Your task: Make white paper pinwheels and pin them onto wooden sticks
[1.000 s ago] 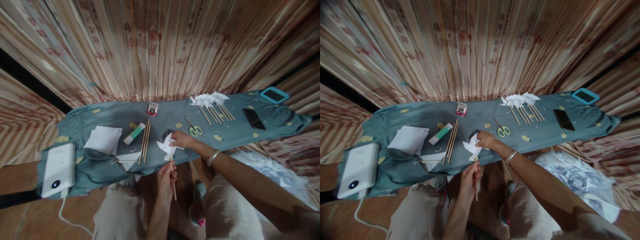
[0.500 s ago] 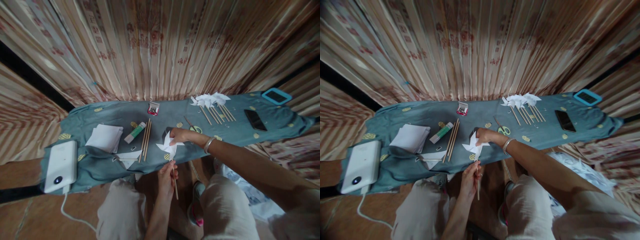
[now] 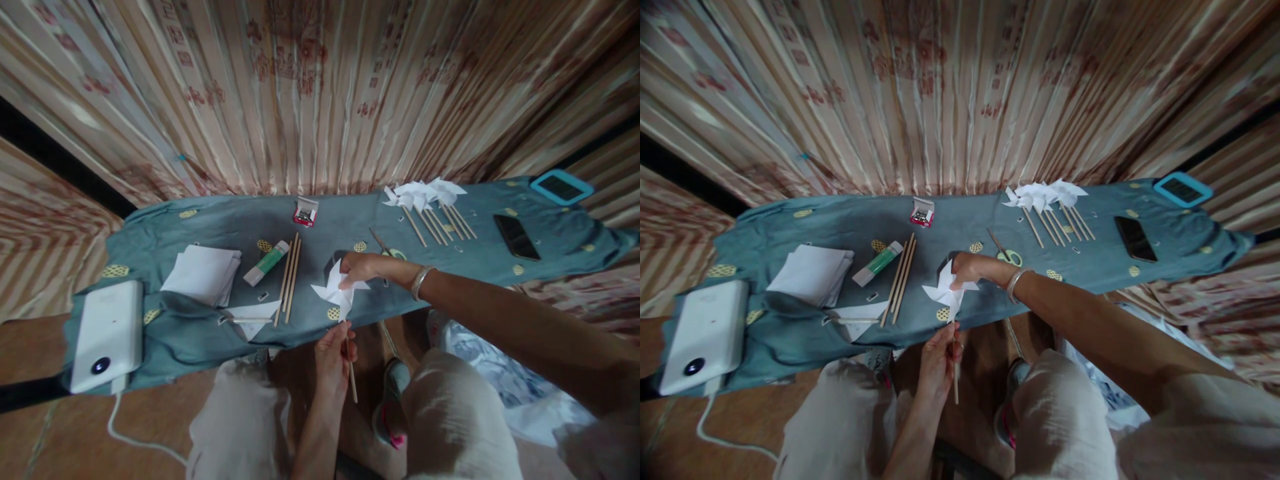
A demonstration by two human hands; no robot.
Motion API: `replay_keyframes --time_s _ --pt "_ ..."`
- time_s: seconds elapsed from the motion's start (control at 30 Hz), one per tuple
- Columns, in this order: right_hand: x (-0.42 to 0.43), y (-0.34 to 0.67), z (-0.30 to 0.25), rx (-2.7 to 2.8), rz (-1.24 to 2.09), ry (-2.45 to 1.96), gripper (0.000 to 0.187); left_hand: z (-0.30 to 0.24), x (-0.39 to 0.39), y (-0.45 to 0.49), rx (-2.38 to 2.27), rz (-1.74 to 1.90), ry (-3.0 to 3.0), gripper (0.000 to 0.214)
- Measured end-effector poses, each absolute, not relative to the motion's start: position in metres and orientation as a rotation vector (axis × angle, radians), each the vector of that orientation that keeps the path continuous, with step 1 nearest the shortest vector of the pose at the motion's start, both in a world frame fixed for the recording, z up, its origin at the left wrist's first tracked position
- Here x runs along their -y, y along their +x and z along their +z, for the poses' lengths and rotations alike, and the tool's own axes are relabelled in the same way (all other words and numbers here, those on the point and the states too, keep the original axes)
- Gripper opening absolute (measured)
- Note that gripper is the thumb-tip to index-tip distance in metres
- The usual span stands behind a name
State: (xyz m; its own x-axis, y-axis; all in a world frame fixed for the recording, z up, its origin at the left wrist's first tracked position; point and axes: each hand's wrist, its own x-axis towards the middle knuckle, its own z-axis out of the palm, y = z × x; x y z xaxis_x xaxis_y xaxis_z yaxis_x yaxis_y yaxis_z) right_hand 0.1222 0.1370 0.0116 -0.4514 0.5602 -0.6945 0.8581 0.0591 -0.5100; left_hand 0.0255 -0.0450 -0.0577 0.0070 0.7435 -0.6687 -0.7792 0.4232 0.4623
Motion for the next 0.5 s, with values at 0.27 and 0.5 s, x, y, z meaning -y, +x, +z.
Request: replay_keyframes --time_s 0.27,0.5 --pt "-0.1430 0.1181 0.0075 -2.030 -1.223 1.393 0.011 -0.0574 0.0442 0.0247 -0.991 1.181 -0.058 0.044" --pt "-0.1473 0.1154 0.0067 -2.058 -1.123 1.354 0.016 -0.0558 0.0441 0.0240 -1.011 1.173 -0.026 0.041"
